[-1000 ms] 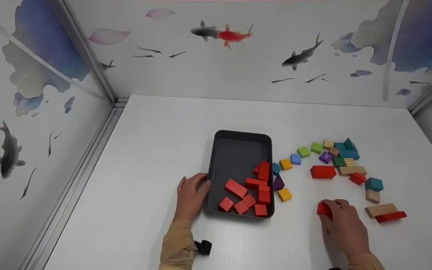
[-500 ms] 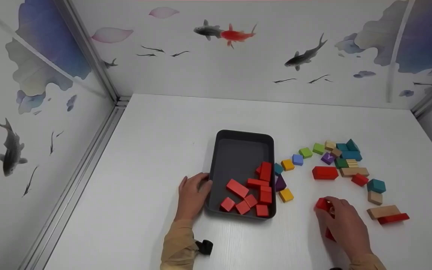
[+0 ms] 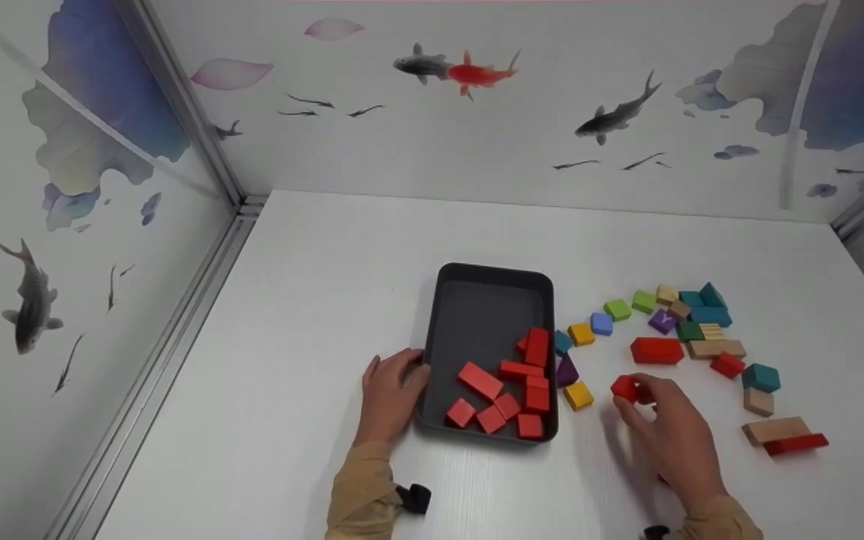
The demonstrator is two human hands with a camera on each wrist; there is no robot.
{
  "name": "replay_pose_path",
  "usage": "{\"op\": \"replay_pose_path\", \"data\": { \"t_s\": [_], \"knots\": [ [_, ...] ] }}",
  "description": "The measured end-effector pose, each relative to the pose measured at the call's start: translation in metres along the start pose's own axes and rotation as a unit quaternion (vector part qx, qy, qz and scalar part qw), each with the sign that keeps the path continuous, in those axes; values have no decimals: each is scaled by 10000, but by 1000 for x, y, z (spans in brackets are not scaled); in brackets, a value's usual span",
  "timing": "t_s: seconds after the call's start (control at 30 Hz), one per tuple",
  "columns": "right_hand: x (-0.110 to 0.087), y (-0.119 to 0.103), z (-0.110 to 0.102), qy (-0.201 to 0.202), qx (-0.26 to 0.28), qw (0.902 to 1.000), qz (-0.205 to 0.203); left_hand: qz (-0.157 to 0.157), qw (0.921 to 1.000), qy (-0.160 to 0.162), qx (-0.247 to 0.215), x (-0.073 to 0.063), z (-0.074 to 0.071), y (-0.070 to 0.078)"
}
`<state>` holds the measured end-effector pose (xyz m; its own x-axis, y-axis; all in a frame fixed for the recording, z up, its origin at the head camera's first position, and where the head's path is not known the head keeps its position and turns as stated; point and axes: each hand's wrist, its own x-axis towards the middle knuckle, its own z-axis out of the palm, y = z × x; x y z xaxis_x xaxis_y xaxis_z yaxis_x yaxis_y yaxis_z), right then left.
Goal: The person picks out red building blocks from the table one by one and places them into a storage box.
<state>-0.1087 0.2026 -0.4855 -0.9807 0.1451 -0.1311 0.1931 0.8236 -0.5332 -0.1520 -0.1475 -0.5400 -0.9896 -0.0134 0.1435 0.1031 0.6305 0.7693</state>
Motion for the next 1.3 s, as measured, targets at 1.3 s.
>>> {"op": "replay_pose_path", "data": {
  "t_s": [1.3],
  "knots": [
    [39,-55,48,-376,568,9902,-1222,60,10000,59,12,0,-1,2]
  ]
}}
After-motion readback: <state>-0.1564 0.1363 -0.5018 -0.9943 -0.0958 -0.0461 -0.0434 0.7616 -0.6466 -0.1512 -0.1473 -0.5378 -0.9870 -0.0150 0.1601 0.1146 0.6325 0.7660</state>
